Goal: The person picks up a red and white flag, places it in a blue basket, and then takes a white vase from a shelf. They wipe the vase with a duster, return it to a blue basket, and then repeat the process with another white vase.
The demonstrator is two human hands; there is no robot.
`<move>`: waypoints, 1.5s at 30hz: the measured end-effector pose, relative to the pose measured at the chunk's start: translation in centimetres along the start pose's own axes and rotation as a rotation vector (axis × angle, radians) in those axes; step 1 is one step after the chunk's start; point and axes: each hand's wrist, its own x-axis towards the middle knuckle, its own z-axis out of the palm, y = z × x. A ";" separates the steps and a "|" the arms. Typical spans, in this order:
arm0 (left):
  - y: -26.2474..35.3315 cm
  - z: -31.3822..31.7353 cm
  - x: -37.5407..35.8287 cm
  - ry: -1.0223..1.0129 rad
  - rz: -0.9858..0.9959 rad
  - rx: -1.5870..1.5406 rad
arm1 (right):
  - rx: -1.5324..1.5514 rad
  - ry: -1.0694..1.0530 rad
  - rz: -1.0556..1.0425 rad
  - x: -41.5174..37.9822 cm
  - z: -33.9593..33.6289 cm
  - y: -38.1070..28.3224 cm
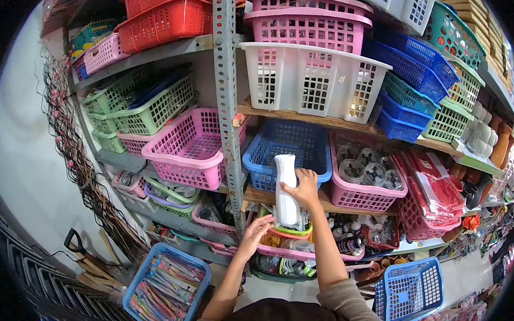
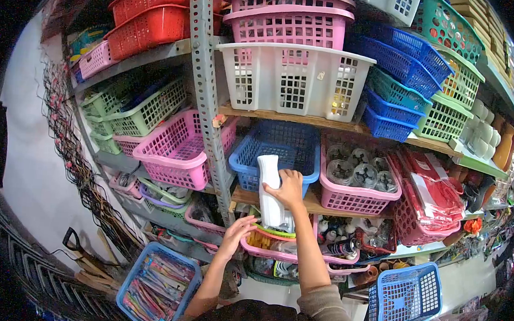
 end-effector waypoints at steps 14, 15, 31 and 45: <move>3.5 -2.6 6.2 0.333 0.640 1.038 | 0.063 0.039 -0.016 -1.9 -1.7 -1.8; 3.8 -3.0 7.0 0.320 0.662 1.177 | 0.070 0.026 -0.006 -1.9 -1.9 -1.7; 3.5 -6.8 9.8 0.186 0.637 1.655 | 0.095 0.047 -0.066 -2.3 -2.2 -1.0; 2.9 -6.8 9.8 0.229 0.776 1.509 | 0.137 -0.052 -0.063 -5.3 -5.5 -1.8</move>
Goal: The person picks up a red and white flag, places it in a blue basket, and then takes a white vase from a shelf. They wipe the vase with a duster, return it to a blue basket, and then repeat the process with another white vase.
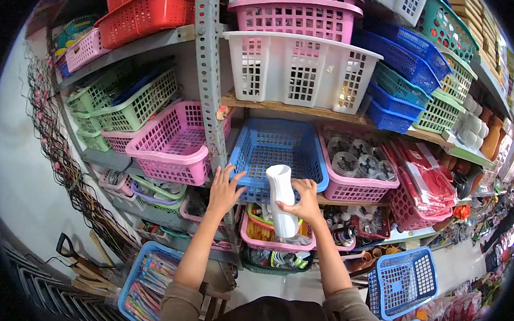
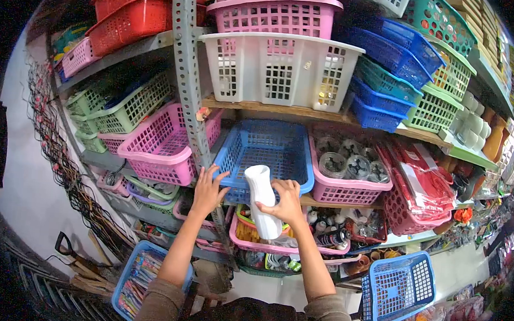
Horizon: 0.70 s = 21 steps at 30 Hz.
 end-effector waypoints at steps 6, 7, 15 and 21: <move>0.5 -1.1 -1.2 0.090 0.033 -0.222 | 0.008 0.009 -0.021 -1.7 -1.4 -1.3; 0.5 -1.2 -1.5 0.089 0.034 -0.222 | 0.022 -0.005 -0.024 -2.1 -1.8 -1.5; 1.7 -2.4 -2.1 0.134 0.052 -0.273 | 0.728 -0.008 0.395 -0.9 -4.2 -2.5; 2.5 -3.3 -1.9 0.111 -0.002 -0.327 | 1.061 0.220 0.499 4.4 -3.5 -3.3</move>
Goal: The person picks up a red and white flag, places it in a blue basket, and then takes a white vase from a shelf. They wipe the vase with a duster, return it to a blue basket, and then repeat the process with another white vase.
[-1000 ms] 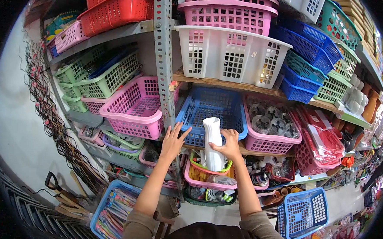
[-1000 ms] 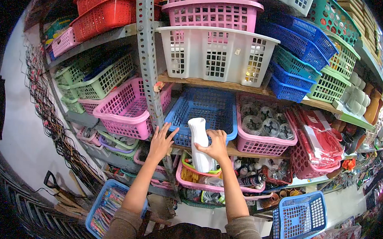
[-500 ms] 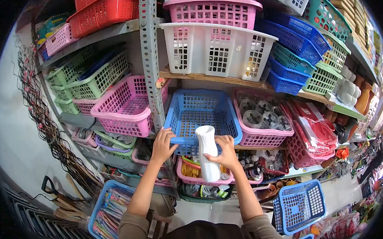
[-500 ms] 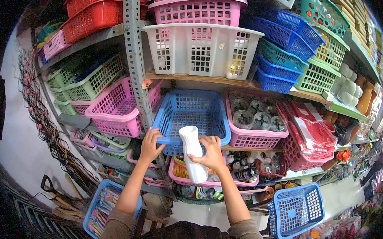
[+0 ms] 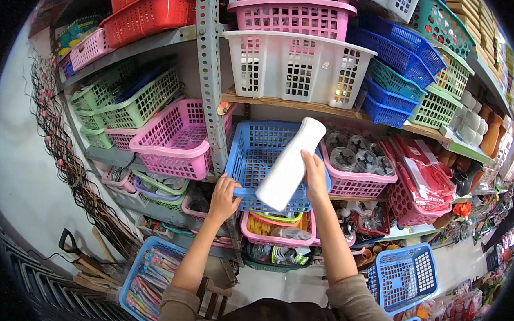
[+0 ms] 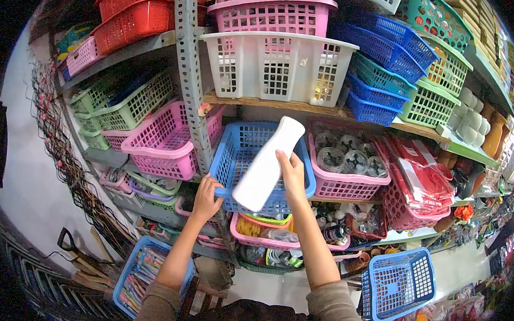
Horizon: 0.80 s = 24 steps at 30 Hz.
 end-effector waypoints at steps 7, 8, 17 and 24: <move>0.1 -0.2 -0.9 -0.032 0.020 0.011 | -0.357 -0.007 -0.212 3.9 3.9 4.6; 0.2 -0.2 -1.0 -0.023 0.028 0.024 | -0.454 -0.073 -0.168 4.5 4.2 5.1; 0.3 -0.4 -0.5 -0.029 0.009 0.031 | -0.869 -0.365 -0.151 7.5 6.1 9.5; -0.6 -0.1 0.5 -0.047 -0.043 0.031 | -0.946 -0.482 -0.168 9.2 6.7 10.6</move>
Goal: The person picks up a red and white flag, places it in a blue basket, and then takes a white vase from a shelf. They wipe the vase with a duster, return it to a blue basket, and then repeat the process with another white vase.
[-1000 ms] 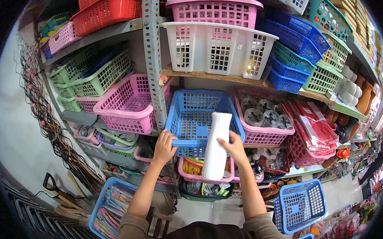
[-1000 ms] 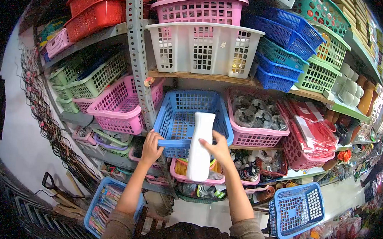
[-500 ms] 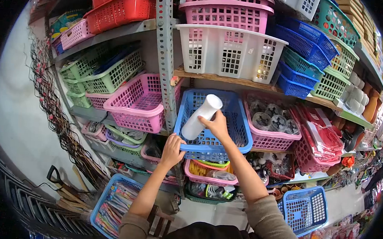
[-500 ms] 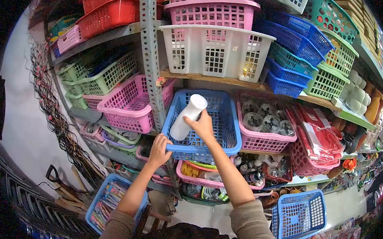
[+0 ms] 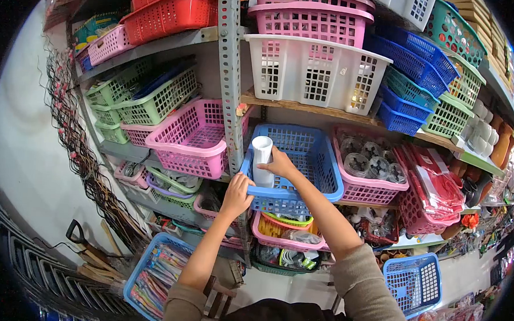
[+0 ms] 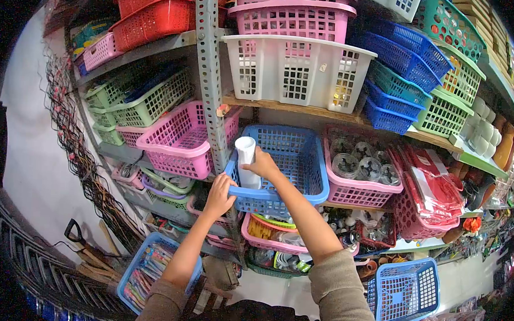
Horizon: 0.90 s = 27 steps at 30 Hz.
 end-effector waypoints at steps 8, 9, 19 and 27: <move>-0.7 0.9 0.5 0.020 -0.052 -0.044 | 0.074 -0.097 0.077 1.1 -0.2 -0.3; -0.7 0.8 0.6 0.016 -0.061 -0.052 | 0.111 -0.128 0.065 1.1 -0.4 -0.7; 1.9 0.6 0.2 0.077 -0.177 -0.113 | 0.081 -0.073 0.207 -1.8 -1.4 -0.4; 5.0 1.1 -0.8 0.193 -0.181 -0.105 | 0.100 0.469 -0.069 -11.5 -2.1 -5.4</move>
